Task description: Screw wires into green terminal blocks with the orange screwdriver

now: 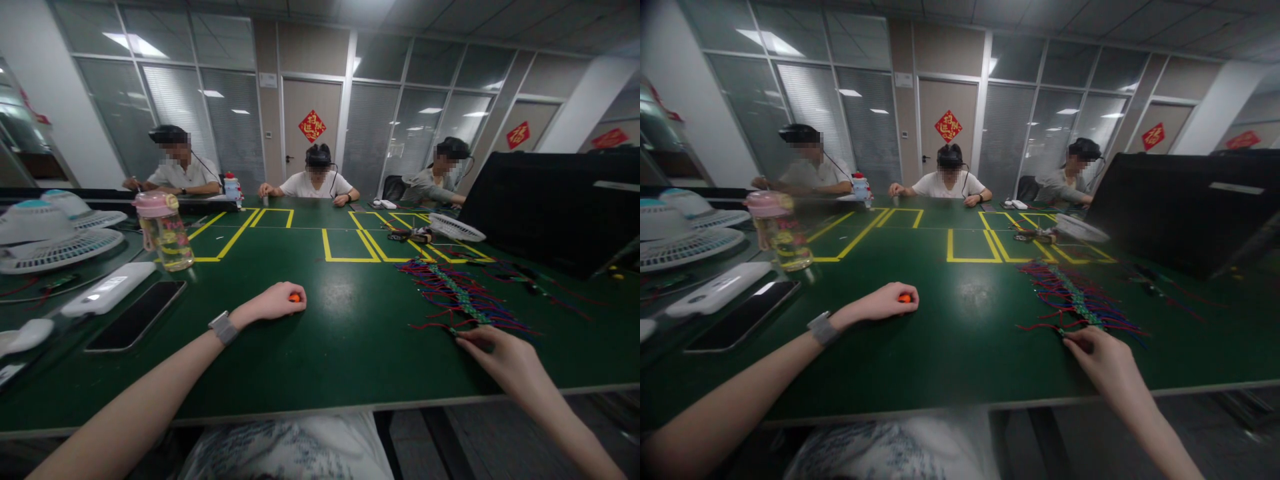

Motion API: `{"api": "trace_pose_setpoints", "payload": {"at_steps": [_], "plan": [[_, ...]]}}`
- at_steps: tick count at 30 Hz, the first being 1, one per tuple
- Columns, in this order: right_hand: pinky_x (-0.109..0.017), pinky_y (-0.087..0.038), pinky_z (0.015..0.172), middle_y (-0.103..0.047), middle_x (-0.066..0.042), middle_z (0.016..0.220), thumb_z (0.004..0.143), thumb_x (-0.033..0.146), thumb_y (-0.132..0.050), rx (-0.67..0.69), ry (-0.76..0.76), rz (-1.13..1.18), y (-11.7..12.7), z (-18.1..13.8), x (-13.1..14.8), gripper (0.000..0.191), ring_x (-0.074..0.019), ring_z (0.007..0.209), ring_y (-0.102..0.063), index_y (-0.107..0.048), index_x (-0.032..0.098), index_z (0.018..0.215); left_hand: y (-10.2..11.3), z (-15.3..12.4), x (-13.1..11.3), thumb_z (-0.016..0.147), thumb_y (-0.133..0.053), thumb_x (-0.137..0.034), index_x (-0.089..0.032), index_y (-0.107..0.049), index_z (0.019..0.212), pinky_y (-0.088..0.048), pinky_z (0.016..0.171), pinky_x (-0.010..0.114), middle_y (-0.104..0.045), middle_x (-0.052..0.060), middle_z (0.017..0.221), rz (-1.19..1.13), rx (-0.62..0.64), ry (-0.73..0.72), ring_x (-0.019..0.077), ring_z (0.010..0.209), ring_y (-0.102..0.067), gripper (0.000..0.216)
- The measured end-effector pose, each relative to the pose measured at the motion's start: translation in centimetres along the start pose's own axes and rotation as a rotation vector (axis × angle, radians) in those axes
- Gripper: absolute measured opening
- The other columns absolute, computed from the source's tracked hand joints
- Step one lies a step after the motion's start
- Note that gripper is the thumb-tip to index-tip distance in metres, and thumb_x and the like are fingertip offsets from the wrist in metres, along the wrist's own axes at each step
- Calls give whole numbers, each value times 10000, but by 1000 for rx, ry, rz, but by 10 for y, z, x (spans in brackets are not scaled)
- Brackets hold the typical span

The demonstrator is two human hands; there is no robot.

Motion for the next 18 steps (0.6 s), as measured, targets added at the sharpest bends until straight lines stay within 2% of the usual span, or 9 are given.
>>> {"api": "trace_pose_setpoints", "payload": {"at_steps": [3,5,10,14,18], "plan": [[-352,-519,545,-723,-75,637,682,536,-551,18,-113,38,0,3,-7,356,-275,593,-691,-708,220,635,1,0,-1,824,-563,-420,-184,-670,901,-441,680,242,-674,16,852,3,-2,0,135,694,-604,271],[-347,-498,528,-717,-76,617,677,535,-553,30,-126,31,-2,5,-7,347,-277,578,-684,-692,223,615,1,0,-1,825,-560,-417,-184,-670,896,-441,681,243,-673,15,849,15,-3,-2,137,694,-604,267],[-340,-469,526,-710,-82,626,672,429,-554,102,-107,-68,-9,11,-2,248,-281,600,-678,-662,224,584,1,-1,-3,827,-556,-419,-187,-667,902,-444,691,247,-680,18,881,22,2,-3,143,716,-610,268],[-343,-490,554,-703,-99,676,704,405,-512,56,7,-102,-6,8,5,265,-273,637,-676,-664,220,588,2,-1,-5,824,-558,-418,-189,-669,888,-442,702,250,-685,21,863,32,-12,-7,154,739,-616,263],[-366,-505,570,-713,-99,725,692,418,-514,23,46,-141,1,-1,-16,284,-278,645,-678,-718,232,626,2,-1,-6,814,-562,-395,-181,-672,874,-438,670,246,-685,25,850,30,-17,-6,151,704,-614,248]]}}
Point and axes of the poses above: each hand's wrist, its own z-axis towards the middle knuckle, its own y-axis out of the back of the hand, x = y × z, the point moved 8 cm from there along z, towards the middle knuckle
